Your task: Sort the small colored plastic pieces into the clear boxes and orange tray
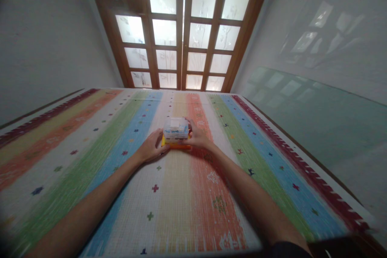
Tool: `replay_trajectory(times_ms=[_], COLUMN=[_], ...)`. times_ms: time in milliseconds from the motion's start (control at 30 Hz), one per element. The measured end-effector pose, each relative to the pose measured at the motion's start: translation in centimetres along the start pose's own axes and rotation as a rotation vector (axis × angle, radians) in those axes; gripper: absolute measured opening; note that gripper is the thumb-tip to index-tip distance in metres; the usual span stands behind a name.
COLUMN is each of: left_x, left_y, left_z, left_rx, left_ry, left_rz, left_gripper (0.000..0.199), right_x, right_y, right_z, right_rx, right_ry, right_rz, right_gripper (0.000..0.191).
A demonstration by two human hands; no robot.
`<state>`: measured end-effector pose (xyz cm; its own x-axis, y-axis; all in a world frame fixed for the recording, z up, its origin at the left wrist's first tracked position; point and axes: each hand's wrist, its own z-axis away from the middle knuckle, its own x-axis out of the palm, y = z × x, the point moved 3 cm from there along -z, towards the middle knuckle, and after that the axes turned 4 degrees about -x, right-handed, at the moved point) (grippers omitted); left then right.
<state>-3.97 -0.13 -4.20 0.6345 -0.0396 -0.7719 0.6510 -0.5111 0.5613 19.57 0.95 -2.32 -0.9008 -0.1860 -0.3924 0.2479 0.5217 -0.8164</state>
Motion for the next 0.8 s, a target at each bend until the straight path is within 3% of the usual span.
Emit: replay_trajectory(times_ms=[467,800], left_x=[0.1,0.2], left_y=[-0.4,-0.4], left_z=[0.0,0.0], left_rx=[0.016,-0.02], left_ry=[-0.017,-0.004], left_rz=[-0.024,-0.061], left_gripper=[0.069,0.074], right_x=[0.0,-0.1], right_y=[0.5,1.4], right_z=[-0.2,0.6], right_rx=[0.073,0.13], right_ry=[-0.033,-0.013], right_rz=[-0.055,-0.129], right_gripper=[0.096,0.129])
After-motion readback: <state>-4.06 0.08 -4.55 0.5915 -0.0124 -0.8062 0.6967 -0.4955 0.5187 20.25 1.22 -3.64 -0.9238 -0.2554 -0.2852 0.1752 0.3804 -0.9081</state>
